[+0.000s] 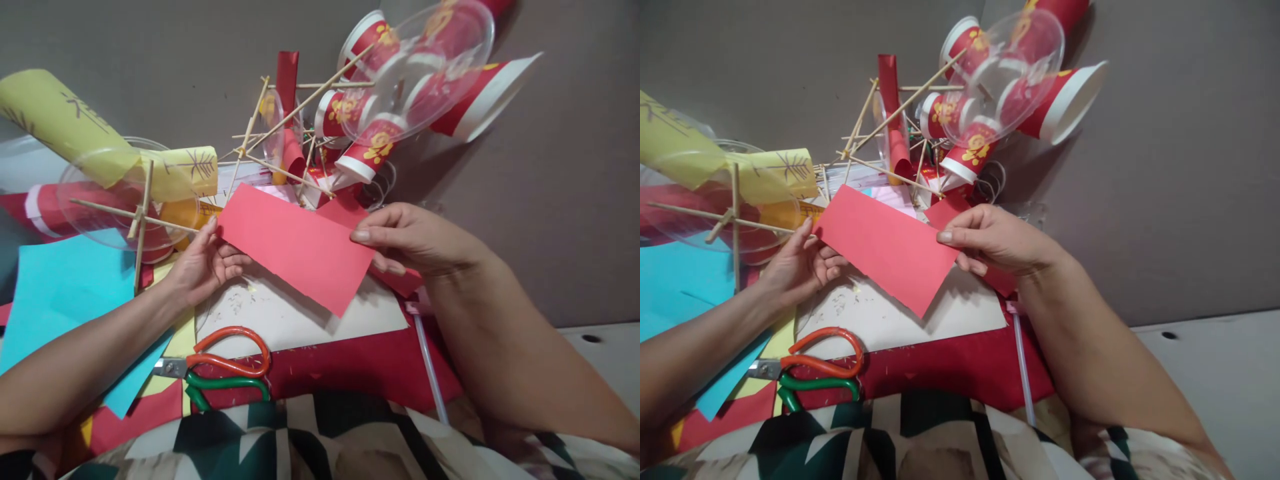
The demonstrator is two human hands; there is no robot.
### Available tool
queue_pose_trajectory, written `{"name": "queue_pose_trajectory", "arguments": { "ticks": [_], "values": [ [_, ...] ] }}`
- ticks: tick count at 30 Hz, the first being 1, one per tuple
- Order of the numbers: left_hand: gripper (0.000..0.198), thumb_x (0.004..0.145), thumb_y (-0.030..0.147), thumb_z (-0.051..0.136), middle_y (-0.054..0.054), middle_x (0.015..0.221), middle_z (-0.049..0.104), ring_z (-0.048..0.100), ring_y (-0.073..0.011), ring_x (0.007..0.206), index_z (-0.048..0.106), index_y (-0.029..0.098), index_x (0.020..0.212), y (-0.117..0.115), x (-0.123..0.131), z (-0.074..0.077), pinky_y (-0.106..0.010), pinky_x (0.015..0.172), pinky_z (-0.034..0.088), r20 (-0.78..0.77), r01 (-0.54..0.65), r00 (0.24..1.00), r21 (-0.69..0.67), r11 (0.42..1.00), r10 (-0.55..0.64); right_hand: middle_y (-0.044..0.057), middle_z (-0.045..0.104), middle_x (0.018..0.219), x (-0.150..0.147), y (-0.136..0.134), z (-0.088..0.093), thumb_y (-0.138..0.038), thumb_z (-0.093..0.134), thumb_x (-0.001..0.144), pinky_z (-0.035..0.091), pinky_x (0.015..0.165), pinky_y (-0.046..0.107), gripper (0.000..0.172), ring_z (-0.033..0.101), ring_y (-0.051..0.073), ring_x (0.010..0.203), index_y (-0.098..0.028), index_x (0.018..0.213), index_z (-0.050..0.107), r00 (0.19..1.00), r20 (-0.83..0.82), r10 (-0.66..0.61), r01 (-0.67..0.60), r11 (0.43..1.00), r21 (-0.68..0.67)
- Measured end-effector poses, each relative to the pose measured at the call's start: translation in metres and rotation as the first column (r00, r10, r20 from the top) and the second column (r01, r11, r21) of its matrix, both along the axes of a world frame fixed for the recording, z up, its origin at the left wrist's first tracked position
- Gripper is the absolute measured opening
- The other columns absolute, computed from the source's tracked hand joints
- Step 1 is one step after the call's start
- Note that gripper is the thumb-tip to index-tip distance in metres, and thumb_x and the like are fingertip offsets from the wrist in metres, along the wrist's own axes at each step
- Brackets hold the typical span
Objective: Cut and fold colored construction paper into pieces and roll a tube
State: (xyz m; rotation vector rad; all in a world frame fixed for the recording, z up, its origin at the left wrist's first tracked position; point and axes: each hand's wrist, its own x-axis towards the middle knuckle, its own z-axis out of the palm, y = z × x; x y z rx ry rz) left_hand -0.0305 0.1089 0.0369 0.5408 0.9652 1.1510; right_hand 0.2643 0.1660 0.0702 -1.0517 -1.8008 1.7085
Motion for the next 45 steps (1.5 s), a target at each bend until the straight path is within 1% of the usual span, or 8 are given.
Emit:
{"name": "queue_pose_trajectory", "arguments": {
  "ticks": [5,9,16,23,31,39,42,45],
  "values": [
    [0.013,0.081,0.021,0.075,-0.005,0.064,0.071,0.067,-0.0106,0.055,0.068,0.012,0.077,-0.003,0.001,-0.006,-0.016,0.051,0.054,-0.097,0.053,0.994,0.050,0.997,-0.048,0.001,0.064,0.049,-0.001,0.000,-0.001,-0.046,0.079,0.076,0.034,0.037,0.022,0.035,0.049,0.007,0.036,-0.019,0.058,0.066,0.985,0.105,0.140,-0.134,0.989,-0.064],
    [0.012,0.077,0.019,0.078,-0.004,0.063,0.071,0.064,-0.0100,0.050,0.069,0.011,0.078,-0.003,0.001,-0.010,-0.017,0.050,0.054,-0.187,0.075,0.981,0.105,0.992,-0.054,-0.002,0.060,0.047,-0.006,-0.002,-0.006,-0.043,0.078,0.077,0.037,0.041,0.021,0.033,0.051,0.007,0.039,-0.018,0.061,0.065,0.953,0.137,0.272,-0.256,0.959,-0.123],
    [0.020,0.073,0.027,0.084,-0.003,0.062,0.071,0.063,-0.0102,0.047,0.071,0.012,0.079,-0.006,0.007,-0.013,-0.019,0.050,0.054,-0.224,0.159,0.967,0.156,0.975,-0.122,-0.004,0.056,0.044,-0.033,-0.008,-0.027,-0.054,0.081,0.069,0.035,0.039,0.020,0.042,0.046,0.006,0.037,-0.017,0.060,0.063,0.998,0.010,0.061,-0.059,0.988,-0.140],
    [0.027,0.078,0.035,0.080,-0.006,0.090,0.077,0.070,-0.0142,0.069,0.076,0.017,0.097,-0.015,0.013,-0.012,-0.026,0.067,0.057,-0.206,0.184,0.967,0.160,0.970,-0.150,-0.003,0.055,0.039,-0.047,-0.017,-0.033,-0.056,0.084,0.065,0.038,0.038,0.019,0.047,0.048,0.007,0.034,-0.018,0.053,0.058,0.999,-0.044,0.023,-0.030,0.986,-0.163],
    [0.020,0.068,0.031,0.086,0.002,0.056,0.067,0.051,-0.0060,0.041,0.075,0.015,0.074,-0.025,0.022,0.002,-0.018,0.042,0.042,-0.292,0.072,0.956,0.251,0.965,0.005,-0.003,0.057,0.049,-0.048,-0.019,-0.036,-0.054,0.084,0.067,0.041,0.046,0.021,0.044,0.051,0.007,0.044,-0.016,0.060,0.062,0.997,-0.075,-0.003,-0.005,0.993,-0.116],
    [0.025,0.076,0.036,0.079,0.000,0.057,0.068,0.059,-0.0106,0.044,0.070,0.017,0.091,-0.027,0.016,0.010,-0.020,0.045,0.049,-0.395,0.092,0.918,0.267,0.959,0.022,-0.003,0.055,0.061,-0.043,-0.015,-0.040,-0.045,0.080,0.074,0.040,0.054,0.024,0.032,0.045,0.008,0.054,-0.019,0.065,0.064,0.970,-0.157,-0.187,0.188,0.982,-0.009],
    [0.024,0.080,0.035,0.077,0.000,0.064,0.071,0.061,-0.0097,0.049,0.069,0.018,0.095,-0.025,0.012,0.011,-0.019,0.050,0.051,-0.383,0.039,0.919,0.321,0.946,0.092,-0.001,0.059,0.067,-0.036,-0.017,-0.034,-0.043,0.077,0.079,0.042,0.057,0.027,0.025,0.049,0.012,0.059,-0.023,0.069,0.065,0.923,-0.133,-0.361,0.379,0.912,0.158],
    [0.023,0.083,0.031,0.075,-0.005,0.087,0.076,0.069,-0.0124,0.069,0.070,0.017,0.101,-0.030,0.013,0.016,-0.020,0.061,0.055,-0.402,0.061,0.910,0.361,0.931,0.096,0.005,0.068,0.080,-0.029,-0.030,-0.022,-0.039,0.070,0.087,0.048,0.062,0.032,0.013,0.059,0.019,0.070,-0.026,0.085,0.071,0.837,-0.124,-0.533,0.517,0.696,0.499]
  ]
}}
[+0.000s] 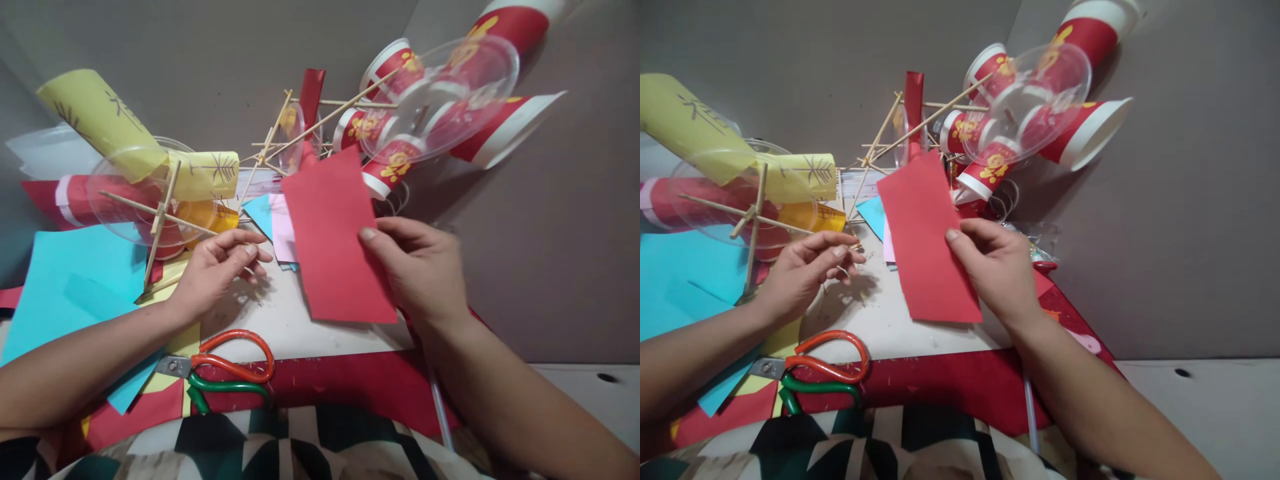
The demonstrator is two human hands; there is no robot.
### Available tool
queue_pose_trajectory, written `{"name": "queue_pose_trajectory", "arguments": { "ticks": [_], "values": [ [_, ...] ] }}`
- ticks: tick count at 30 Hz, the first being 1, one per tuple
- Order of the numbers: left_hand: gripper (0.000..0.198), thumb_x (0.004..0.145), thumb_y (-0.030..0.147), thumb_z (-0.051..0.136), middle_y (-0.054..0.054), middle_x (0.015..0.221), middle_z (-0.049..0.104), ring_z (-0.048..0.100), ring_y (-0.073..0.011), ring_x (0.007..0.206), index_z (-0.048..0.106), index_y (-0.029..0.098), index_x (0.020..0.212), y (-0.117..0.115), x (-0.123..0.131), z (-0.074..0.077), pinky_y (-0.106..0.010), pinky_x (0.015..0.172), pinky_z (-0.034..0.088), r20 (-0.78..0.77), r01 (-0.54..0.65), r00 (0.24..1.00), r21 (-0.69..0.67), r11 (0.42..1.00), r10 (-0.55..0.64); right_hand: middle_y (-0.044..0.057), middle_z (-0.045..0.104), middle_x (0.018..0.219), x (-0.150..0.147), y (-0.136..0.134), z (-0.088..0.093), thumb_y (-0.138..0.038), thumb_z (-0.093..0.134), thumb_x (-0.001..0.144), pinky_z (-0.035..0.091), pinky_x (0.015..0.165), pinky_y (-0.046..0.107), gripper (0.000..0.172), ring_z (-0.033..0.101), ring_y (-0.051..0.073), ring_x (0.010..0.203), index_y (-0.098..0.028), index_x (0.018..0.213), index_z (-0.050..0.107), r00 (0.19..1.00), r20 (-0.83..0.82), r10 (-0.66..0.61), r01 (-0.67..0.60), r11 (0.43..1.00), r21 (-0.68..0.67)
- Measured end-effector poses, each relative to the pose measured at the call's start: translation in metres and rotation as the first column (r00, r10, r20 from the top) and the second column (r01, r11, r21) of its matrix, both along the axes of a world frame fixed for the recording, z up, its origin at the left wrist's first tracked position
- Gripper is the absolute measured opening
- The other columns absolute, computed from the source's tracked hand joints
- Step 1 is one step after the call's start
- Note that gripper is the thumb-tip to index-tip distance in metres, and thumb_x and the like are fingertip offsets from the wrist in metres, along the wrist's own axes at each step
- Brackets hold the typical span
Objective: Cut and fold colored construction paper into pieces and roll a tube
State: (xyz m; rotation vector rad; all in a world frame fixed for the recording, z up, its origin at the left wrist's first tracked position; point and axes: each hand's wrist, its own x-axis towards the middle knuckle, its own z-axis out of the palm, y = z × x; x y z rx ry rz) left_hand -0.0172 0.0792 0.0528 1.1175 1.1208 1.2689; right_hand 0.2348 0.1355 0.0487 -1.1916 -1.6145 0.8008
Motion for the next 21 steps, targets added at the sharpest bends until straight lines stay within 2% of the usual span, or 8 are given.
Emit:
{"name": "queue_pose_trajectory", "arguments": {
  "ticks": [3,5,8,9,12,14,17,21],
  "values": [
    [0.049,0.083,0.030,0.076,-0.012,0.131,0.066,0.068,-0.0221,0.109,0.061,0.021,0.129,-0.012,0.006,0.005,-0.028,0.082,0.058,-0.044,0.178,0.983,-0.037,0.983,-0.180,0.005,0.071,0.082,-0.003,-0.022,0.008,-0.027,0.065,0.091,0.051,0.062,0.034,0.009,0.063,0.020,0.070,-0.026,0.095,0.072,0.983,0.132,-0.126,0.054,0.893,0.447],
    [0.064,0.081,0.031,0.077,-0.011,0.142,0.058,0.062,-0.0256,0.122,0.053,0.027,0.140,-0.021,0.011,0.005,-0.034,0.091,0.055,-0.021,0.350,0.936,-0.042,0.936,-0.351,0.003,0.071,0.082,-0.011,-0.035,0.007,-0.017,0.064,0.090,0.052,0.061,0.031,0.017,0.064,0.018,0.068,-0.025,0.103,0.070,0.967,0.253,-0.037,-0.128,0.787,0.604],
    [0.040,0.082,0.041,0.074,-0.008,0.109,0.073,0.069,-0.0218,0.094,0.069,0.023,0.118,-0.030,0.014,0.004,-0.030,0.078,0.055,-0.041,0.488,0.870,-0.087,0.869,-0.492,0.009,0.074,0.097,-0.024,-0.046,0.000,-0.017,0.062,0.091,0.058,0.068,0.028,0.025,0.070,0.019,0.083,-0.019,0.115,0.066,0.835,0.499,0.231,-0.512,0.656,0.554],
    [0.031,0.083,0.046,0.072,-0.005,0.087,0.073,0.068,-0.0183,0.076,0.074,0.019,0.098,-0.031,0.014,0.003,-0.026,0.068,0.053,-0.094,0.451,0.879,-0.154,0.879,-0.468,0.012,0.074,0.102,-0.028,-0.046,-0.003,-0.020,0.062,0.092,0.059,0.072,0.030,0.025,0.071,0.021,0.089,-0.016,0.116,0.066,0.777,0.553,0.299,-0.599,0.620,0.506],
    [0.051,0.084,0.057,0.067,0.001,0.048,0.053,0.050,-0.0105,0.048,0.060,0.016,0.054,-0.028,0.013,0.000,-0.022,0.048,0.041,-0.234,0.152,0.943,-0.329,0.932,-0.236,0.016,0.072,0.112,-0.031,-0.044,-0.007,-0.027,0.063,0.093,0.061,0.078,0.035,0.029,0.071,0.024,0.098,-0.011,0.117,0.065,0.699,0.591,0.403,-0.697,0.568,0.437],
    [0.045,0.086,0.052,0.066,0.000,0.055,0.059,0.054,-0.0113,0.053,0.063,0.015,0.060,-0.021,0.014,-0.004,-0.021,0.052,0.045,-0.076,0.069,0.992,-0.311,0.948,-0.098,0.015,0.074,0.110,-0.028,-0.041,-0.006,-0.022,0.063,0.092,0.061,0.082,0.035,0.029,0.071,0.023,0.099,-0.012,0.120,0.065,0.738,0.545,0.398,-0.660,0.597,0.456],
    [0.020,0.090,0.033,0.067,-0.007,0.085,0.075,0.067,-0.0158,0.071,0.071,0.014,0.093,-0.011,0.015,-0.011,-0.026,0.066,0.056,0.271,0.107,0.962,-0.255,0.961,-0.035,0.009,0.076,0.104,-0.020,-0.037,-0.002,-0.013,0.064,0.090,0.059,0.086,0.036,0.028,0.072,0.021,0.097,-0.021,0.116,0.068,0.884,0.380,0.273,-0.448,0.730,0.516],
    [0.019,0.091,0.019,0.063,-0.013,0.102,0.077,0.072,-0.0193,0.078,0.068,0.012,0.108,-0.005,0.014,-0.015,-0.031,0.068,0.060,0.359,0.139,0.933,-0.336,0.932,-0.010,0.008,0.075,0.109,-0.015,-0.024,0.000,-0.023,0.070,0.086,0.060,0.079,0.037,0.025,0.072,0.021,0.090,-0.023,0.111,0.073,0.981,0.159,0.108,-0.158,0.925,0.345]
  ]
}}
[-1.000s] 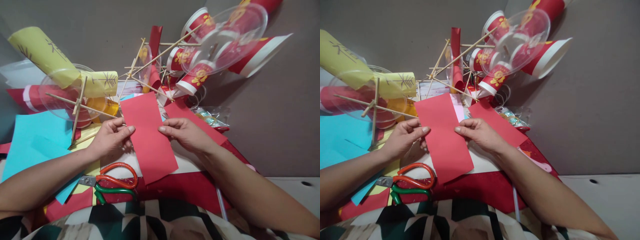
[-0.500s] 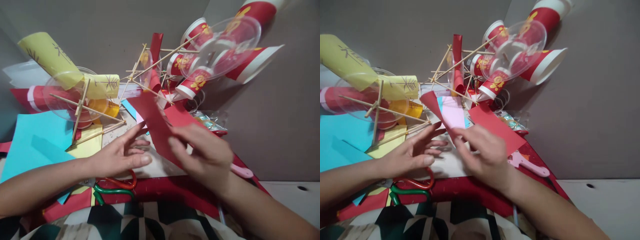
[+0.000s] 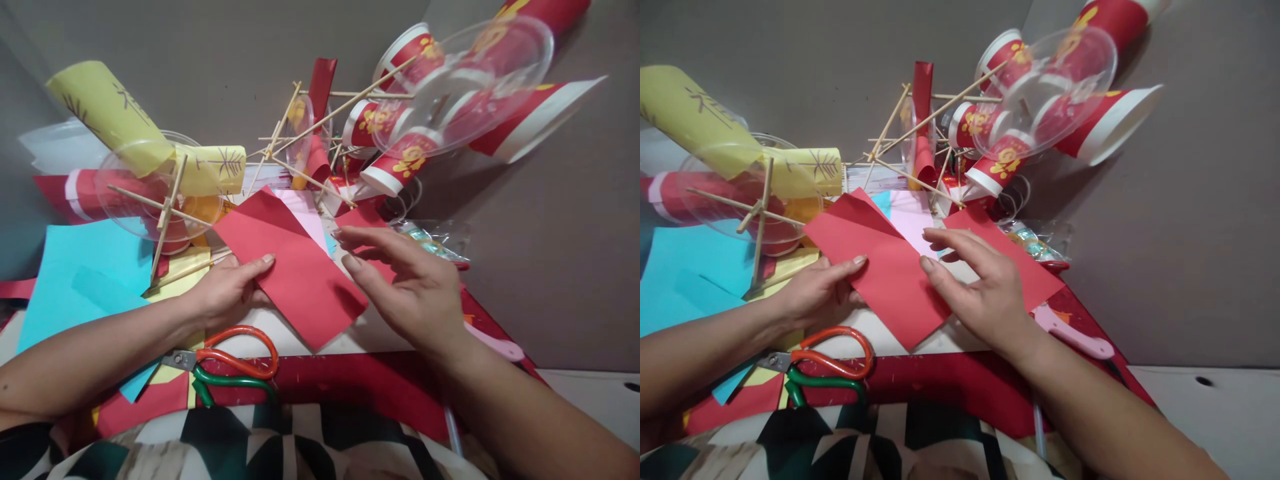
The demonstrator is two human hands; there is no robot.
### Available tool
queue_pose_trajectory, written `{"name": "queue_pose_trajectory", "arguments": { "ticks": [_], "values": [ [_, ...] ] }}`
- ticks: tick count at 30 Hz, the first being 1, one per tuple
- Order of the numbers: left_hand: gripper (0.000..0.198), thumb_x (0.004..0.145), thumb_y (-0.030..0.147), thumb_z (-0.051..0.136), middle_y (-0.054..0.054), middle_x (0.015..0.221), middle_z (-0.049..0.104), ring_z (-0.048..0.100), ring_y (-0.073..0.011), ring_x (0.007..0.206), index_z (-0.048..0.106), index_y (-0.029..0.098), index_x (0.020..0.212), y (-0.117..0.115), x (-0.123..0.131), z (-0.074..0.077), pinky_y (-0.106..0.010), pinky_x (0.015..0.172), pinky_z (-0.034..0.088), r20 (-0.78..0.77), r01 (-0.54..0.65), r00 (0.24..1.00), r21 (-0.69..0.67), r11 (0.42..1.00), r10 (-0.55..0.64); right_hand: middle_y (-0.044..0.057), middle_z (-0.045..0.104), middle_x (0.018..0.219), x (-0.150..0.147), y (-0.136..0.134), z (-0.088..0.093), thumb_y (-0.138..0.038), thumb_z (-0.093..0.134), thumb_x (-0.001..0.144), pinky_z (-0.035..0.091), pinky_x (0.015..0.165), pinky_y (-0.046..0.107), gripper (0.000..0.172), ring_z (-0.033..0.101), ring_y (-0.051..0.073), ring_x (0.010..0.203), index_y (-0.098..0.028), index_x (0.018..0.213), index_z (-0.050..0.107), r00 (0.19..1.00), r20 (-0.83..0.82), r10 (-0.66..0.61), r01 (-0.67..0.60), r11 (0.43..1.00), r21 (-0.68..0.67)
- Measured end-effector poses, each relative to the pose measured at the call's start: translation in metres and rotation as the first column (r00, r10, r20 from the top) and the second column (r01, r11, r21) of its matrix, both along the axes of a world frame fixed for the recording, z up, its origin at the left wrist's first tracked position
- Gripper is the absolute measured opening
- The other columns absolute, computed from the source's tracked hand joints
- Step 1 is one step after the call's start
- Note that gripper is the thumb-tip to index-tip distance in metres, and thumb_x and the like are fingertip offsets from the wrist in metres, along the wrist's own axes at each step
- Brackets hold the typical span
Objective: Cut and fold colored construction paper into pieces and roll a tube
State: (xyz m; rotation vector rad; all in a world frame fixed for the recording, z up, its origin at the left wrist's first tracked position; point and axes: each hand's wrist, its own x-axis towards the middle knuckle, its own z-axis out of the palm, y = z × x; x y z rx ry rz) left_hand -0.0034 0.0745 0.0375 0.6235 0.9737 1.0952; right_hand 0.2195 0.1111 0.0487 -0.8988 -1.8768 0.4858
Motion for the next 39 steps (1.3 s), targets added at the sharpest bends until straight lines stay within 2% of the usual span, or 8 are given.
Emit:
{"name": "queue_pose_trajectory", "arguments": {
  "ticks": [2,7,15,19,23,28,34,39],
  "values": [
    [0.021,0.090,0.018,0.065,-0.013,0.105,0.076,0.073,-0.0198,0.081,0.068,0.013,0.110,0.000,-0.001,-0.002,-0.032,0.070,0.061,0.016,0.034,0.999,-0.020,0.999,-0.034,0.008,0.076,0.108,-0.001,0.007,-0.001,-0.033,0.072,0.085,0.060,0.075,0.036,0.028,0.072,0.022,0.089,-0.022,0.110,0.074,0.999,-0.023,0.027,-0.032,0.965,-0.260],
    [0.023,0.085,0.028,0.073,-0.011,0.100,0.076,0.069,-0.0162,0.077,0.072,0.014,0.102,-0.004,-0.001,-0.012,-0.028,0.073,0.056,0.035,0.172,0.984,0.026,0.985,-0.173,0.007,0.075,0.099,-0.006,0.014,-0.008,-0.050,0.077,0.077,0.058,0.078,0.034,0.041,0.070,0.022,0.090,-0.021,0.107,0.075,0.978,-0.152,0.144,-0.209,0.706,-0.676],
    [0.040,0.085,0.048,0.071,0.001,0.052,0.059,0.047,-0.0086,0.047,0.068,0.013,0.065,-0.013,0.000,-0.010,-0.022,0.052,0.041,-0.334,0.343,0.879,-0.051,0.938,-0.340,-0.001,0.062,0.072,-0.018,0.007,-0.011,-0.049,0.085,0.066,0.048,0.062,0.026,0.035,0.056,0.013,0.066,-0.019,0.073,0.069,0.944,-0.325,0.056,-0.263,0.724,-0.638],
    [0.028,0.086,0.041,0.072,-0.007,0.080,0.074,0.066,-0.0161,0.071,0.075,0.013,0.088,-0.011,0.002,-0.009,-0.027,0.072,0.052,-0.164,0.371,0.915,-0.019,0.929,-0.369,-0.002,0.060,0.064,-0.019,0.005,-0.006,-0.050,0.081,0.071,0.045,0.059,0.024,0.034,0.052,0.012,0.062,-0.019,0.064,0.067,0.948,-0.319,0.019,-0.230,0.733,-0.640],
    [0.016,0.083,0.030,0.077,-0.002,0.073,0.070,0.066,-0.0116,0.068,0.074,0.015,0.087,-0.002,0.002,-0.007,-0.024,0.073,0.054,0.021,0.248,0.968,0.119,0.961,-0.252,-0.002,0.060,0.064,-0.017,0.006,-0.006,-0.050,0.082,0.070,0.044,0.056,0.024,0.035,0.051,0.011,0.059,-0.020,0.063,0.067,0.941,-0.338,-0.014,-0.228,0.711,-0.665],
    [0.018,0.081,0.032,0.079,0.005,0.056,0.057,0.058,-0.0072,0.053,0.073,0.015,0.082,0.009,-0.007,-0.002,-0.018,0.057,0.053,-0.096,0.071,0.994,0.187,0.980,-0.054,-0.002,0.057,0.063,-0.013,0.010,-0.012,-0.048,0.080,0.074,0.040,0.055,0.024,0.033,0.049,0.011,0.059,-0.019,0.065,0.066,0.952,-0.306,0.001,-0.218,0.705,-0.675],
    [0.015,0.079,0.029,0.080,0.001,0.079,0.072,0.065,-0.0080,0.067,0.076,0.019,0.089,0.015,-0.013,0.001,-0.017,0.061,0.053,-0.187,-0.015,0.980,0.254,0.967,0.064,-0.001,0.059,0.063,-0.011,0.011,-0.013,-0.049,0.080,0.075,0.041,0.055,0.026,0.032,0.051,0.013,0.058,-0.021,0.069,0.066,0.960,-0.281,-0.006,-0.209,0.654,-0.727],
    [0.021,0.080,0.032,0.079,0.000,0.086,0.073,0.065,-0.0087,0.074,0.076,0.020,0.097,0.016,-0.015,0.009,-0.017,0.066,0.053,-0.208,-0.006,0.976,0.269,0.963,0.064,0.000,0.065,0.067,-0.013,0.011,-0.007,-0.044,0.084,0.068,0.047,0.055,0.027,0.028,0.057,0.014,0.057,-0.022,0.069,0.067,0.913,-0.402,-0.078,-0.306,0.520,-0.797]
  ]
}}
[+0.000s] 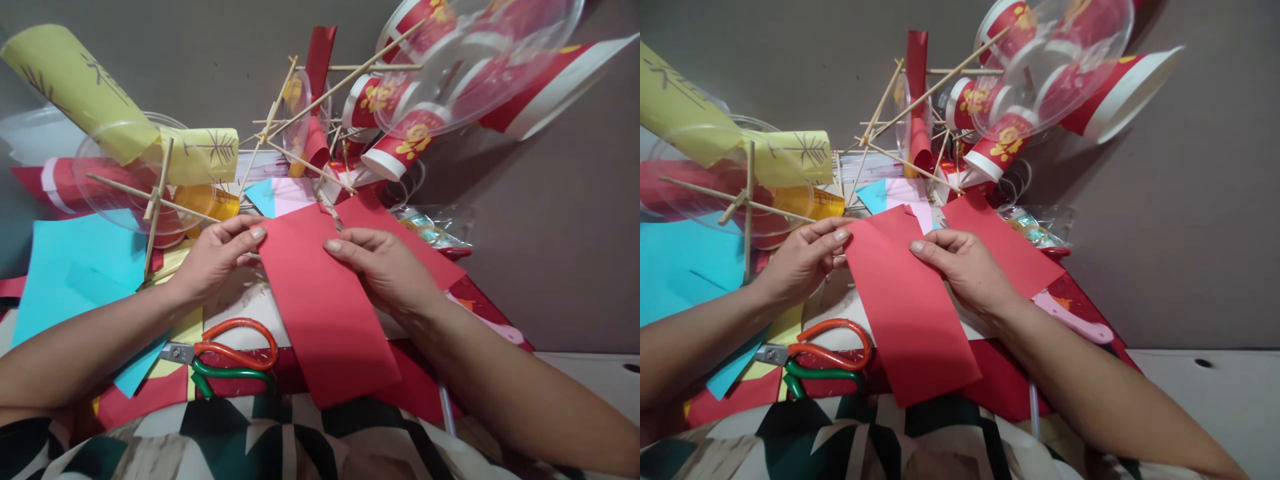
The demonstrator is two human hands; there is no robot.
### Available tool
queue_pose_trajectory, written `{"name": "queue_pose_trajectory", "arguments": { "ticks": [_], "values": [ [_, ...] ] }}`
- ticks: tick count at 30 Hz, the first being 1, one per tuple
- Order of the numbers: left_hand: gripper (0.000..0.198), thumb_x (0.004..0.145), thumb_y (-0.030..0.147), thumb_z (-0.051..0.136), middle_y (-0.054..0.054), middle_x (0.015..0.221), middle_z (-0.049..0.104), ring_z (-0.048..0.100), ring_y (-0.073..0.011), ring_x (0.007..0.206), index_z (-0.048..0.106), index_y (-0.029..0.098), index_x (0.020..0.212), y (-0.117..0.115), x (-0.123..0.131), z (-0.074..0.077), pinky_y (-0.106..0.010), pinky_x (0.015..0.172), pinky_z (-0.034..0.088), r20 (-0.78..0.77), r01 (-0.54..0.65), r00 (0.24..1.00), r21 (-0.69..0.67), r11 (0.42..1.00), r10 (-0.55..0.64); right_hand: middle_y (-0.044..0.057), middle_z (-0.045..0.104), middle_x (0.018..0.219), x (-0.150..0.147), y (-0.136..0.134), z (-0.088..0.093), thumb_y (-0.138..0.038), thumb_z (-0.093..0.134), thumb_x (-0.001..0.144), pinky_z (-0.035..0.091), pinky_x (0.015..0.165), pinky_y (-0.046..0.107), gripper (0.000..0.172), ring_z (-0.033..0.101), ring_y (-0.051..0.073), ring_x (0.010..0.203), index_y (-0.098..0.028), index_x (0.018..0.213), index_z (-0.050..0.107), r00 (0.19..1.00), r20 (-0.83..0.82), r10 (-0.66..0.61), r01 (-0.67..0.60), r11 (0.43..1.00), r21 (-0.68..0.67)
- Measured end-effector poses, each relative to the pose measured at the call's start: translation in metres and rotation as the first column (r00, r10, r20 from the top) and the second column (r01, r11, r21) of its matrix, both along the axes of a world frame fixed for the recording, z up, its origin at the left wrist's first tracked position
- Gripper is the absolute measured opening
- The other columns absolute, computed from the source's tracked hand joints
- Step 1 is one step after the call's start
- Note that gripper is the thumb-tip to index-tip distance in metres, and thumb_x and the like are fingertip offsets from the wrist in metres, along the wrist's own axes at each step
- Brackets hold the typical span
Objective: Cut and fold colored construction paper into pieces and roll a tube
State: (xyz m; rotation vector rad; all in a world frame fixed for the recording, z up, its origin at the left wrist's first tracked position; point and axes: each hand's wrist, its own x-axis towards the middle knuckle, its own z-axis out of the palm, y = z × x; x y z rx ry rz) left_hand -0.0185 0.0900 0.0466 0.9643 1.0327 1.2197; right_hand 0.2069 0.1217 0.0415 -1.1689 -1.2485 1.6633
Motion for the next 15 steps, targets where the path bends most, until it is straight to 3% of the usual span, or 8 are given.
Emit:
{"name": "queue_pose_trajectory", "arguments": {
  "ticks": [5,9,12,15],
  "values": [
    [0.027,0.079,0.033,0.080,-0.001,0.084,0.072,0.063,-0.0078,0.070,0.076,0.018,0.100,0.002,-0.003,0.004,-0.016,0.062,0.051,0.009,-0.017,1.000,-0.010,1.000,0.017,0.000,0.065,0.065,-0.001,0.005,0.003,-0.039,0.086,0.065,0.048,0.052,0.027,0.027,0.058,0.013,0.055,-0.021,0.066,0.065,0.999,-0.047,0.000,-0.006,0.993,-0.119],
    [0.030,0.078,0.033,0.081,-0.005,0.090,0.076,0.066,-0.0089,0.075,0.074,0.015,0.101,0.007,-0.003,0.002,-0.017,0.068,0.051,0.043,-0.028,0.999,-0.059,0.998,0.030,-0.003,0.061,0.057,-0.001,0.013,-0.002,-0.039,0.089,0.060,0.041,0.048,0.024,0.032,0.051,0.009,0.048,-0.019,0.062,0.064,0.992,0.012,0.123,-0.120,0.982,-0.144],
    [0.030,0.074,0.027,0.083,-0.005,0.081,0.075,0.064,-0.0071,0.067,0.074,0.012,0.099,0.009,-0.004,0.000,-0.017,0.065,0.049,0.088,0.073,0.994,-0.170,0.983,-0.058,-0.002,0.062,0.057,-0.003,0.015,-0.005,-0.041,0.090,0.057,0.039,0.048,0.022,0.033,0.051,0.008,0.049,-0.017,0.062,0.067,0.961,0.055,0.270,-0.256,0.949,-0.184],
    [0.033,0.067,0.014,0.084,-0.002,0.068,0.070,0.061,-0.0069,0.058,0.074,0.010,0.098,0.009,-0.004,-0.004,-0.017,0.059,0.047,0.127,0.200,0.978,-0.303,0.932,-0.168,-0.002,0.063,0.059,-0.005,0.012,-0.007,-0.036,0.091,0.055,0.039,0.049,0.021,0.032,0.051,0.008,0.050,-0.016,0.062,0.068,0.928,0.045,0.369,-0.353,0.913,-0.204]
  ]
}}
